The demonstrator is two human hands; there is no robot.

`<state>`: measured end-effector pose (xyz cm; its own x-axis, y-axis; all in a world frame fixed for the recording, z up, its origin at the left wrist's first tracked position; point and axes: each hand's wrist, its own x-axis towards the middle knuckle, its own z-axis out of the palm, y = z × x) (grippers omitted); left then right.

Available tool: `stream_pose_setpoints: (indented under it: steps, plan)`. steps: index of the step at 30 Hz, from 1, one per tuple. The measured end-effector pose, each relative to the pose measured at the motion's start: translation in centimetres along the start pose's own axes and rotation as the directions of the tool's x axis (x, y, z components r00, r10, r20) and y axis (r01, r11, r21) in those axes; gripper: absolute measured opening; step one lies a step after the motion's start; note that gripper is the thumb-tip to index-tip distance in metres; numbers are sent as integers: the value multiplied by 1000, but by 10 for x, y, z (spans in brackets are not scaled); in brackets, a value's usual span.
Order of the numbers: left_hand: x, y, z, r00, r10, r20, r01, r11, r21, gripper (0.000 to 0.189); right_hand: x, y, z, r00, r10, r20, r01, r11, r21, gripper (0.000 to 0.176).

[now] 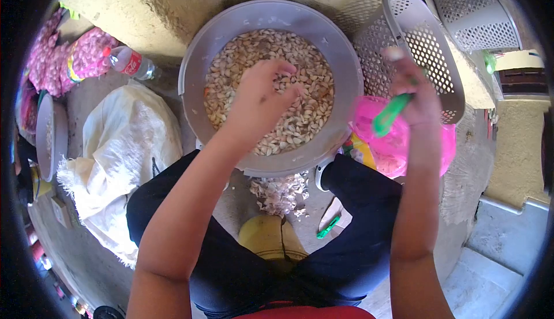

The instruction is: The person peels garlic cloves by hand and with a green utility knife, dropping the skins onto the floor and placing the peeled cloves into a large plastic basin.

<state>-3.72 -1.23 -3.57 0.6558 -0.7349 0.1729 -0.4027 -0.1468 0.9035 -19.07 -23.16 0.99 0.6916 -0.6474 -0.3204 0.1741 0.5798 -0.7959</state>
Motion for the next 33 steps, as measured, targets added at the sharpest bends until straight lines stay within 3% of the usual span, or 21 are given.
stream_pose_setpoints:
  steps: [1,2,3,6,10,12,14,16,19,22,24,27,30,33]
  plan:
    - [1,-1,-3,1000,-24,16,24,1000,-3,25,2,-25,-16,999,-50,8,48,987,155,25]
    - [2,-2,-7,998,-48,31,48,999,-2,24,2,-36,-35,972,-139,-190,172,971,167,23]
    - [3,-1,-9,996,-72,47,72,997,0,23,8,-46,-60,936,-126,-330,182,973,145,18]
    - [5,6,-11,991,-129,41,131,990,-52,22,18,-42,-82,885,-29,-465,127,975,180,15]
    - [8,2,-13,985,-168,49,171,984,-58,22,-1,-11,-17,990,88,-113,-85,996,31,15]
    - [8,-12,-11,991,-128,29,129,992,-15,24,-6,3,-2,974,227,25,-214,945,-249,18]
    - [9,-22,-11,980,-188,71,179,977,115,26,-21,19,39,930,347,-122,-343,699,-628,23]
    - [8,-30,-8,976,-206,78,188,963,194,27,-23,56,46,993,116,-4,-32,239,-971,28]
    - [4,-37,-1,984,-161,80,139,962,234,28,-28,82,54,984,152,97,89,58,-994,31]
    - [1,-41,5,987,-109,115,73,957,281,26,-30,89,57,934,349,77,48,91,-995,32]
    - [-2,-57,11,992,-72,104,35,947,318,23,-34,93,59,939,337,70,45,80,-996,33]
    - [-9,-83,12,965,-239,104,192,920,341,23,-32,95,57,938,338,75,51,79,-996,33]
    - [-16,-137,21,867,-496,46,448,817,362,24,-32,83,58,939,338,62,51,41,-998,33]
    - [-31,-188,34,846,-530,-55,520,797,308,25,-29,76,58,953,295,69,64,25,-998,33]
